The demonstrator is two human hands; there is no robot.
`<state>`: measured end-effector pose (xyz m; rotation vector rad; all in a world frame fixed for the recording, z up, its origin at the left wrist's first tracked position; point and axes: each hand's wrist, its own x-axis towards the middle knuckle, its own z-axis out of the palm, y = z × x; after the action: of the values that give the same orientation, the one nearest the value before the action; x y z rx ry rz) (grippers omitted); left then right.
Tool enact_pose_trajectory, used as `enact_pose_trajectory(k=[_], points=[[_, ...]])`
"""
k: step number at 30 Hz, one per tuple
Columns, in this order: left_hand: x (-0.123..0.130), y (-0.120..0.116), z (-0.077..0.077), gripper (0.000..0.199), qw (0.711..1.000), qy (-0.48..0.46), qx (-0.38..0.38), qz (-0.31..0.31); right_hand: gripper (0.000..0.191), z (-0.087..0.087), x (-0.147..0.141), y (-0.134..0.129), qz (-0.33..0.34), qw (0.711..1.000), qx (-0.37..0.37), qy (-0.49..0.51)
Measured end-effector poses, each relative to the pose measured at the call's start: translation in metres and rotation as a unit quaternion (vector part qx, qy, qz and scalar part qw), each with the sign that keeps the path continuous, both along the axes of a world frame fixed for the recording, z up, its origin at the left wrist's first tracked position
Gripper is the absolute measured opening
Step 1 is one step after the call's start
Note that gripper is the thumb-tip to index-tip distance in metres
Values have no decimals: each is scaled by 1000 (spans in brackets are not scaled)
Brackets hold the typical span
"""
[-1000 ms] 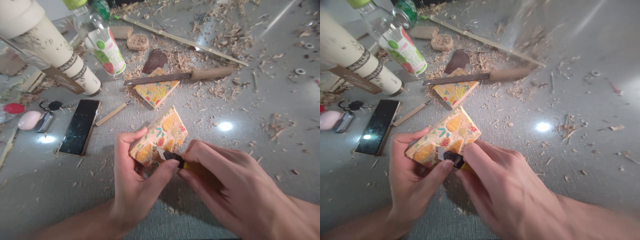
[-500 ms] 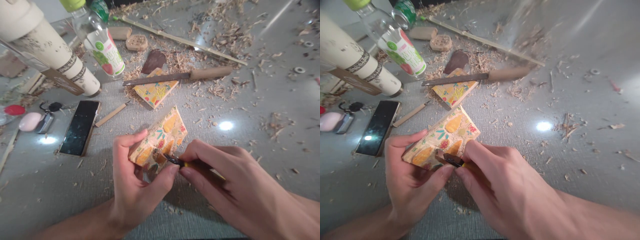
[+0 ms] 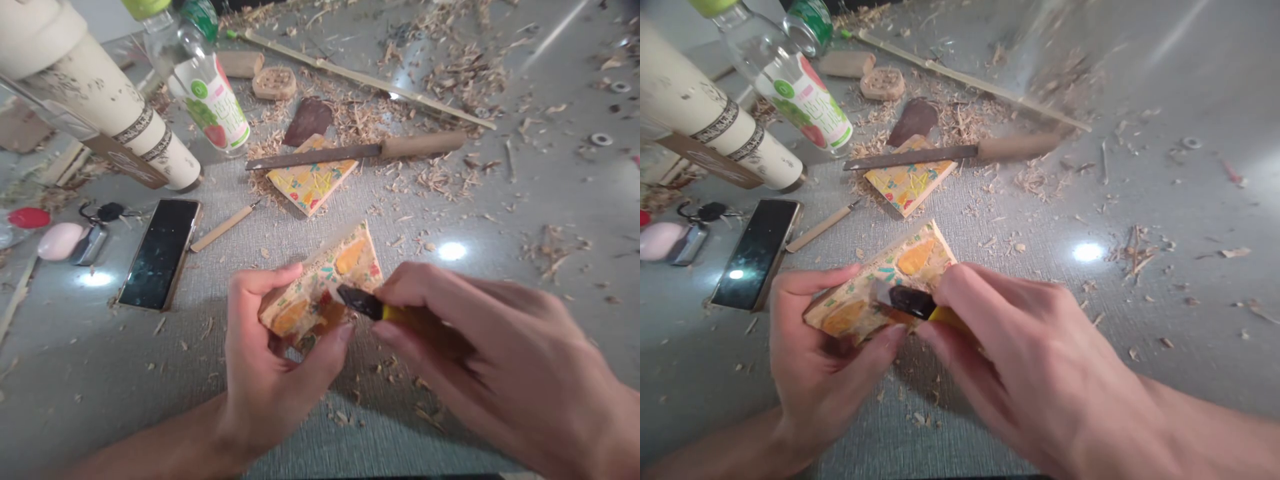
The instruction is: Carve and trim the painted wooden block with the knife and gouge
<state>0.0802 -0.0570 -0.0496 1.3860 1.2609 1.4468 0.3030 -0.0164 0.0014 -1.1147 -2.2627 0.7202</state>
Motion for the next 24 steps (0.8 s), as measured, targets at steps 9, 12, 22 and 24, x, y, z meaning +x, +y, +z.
enact_pose_trajectory(k=[9,12,22,24], points=[[1,10,3,43,990,-107,-85,-24,12,-11,16,33,-130,989,-54,32],[-1,11,6,44,978,-136,-155,-13,24,-20,16,40,-134,976,-153,74],[-10,14,14,35,940,-220,-257,-50,46,-31,10,42,-112,947,-276,117],[-10,13,14,34,944,-213,-248,-51,47,-33,10,43,-115,944,-284,121]])
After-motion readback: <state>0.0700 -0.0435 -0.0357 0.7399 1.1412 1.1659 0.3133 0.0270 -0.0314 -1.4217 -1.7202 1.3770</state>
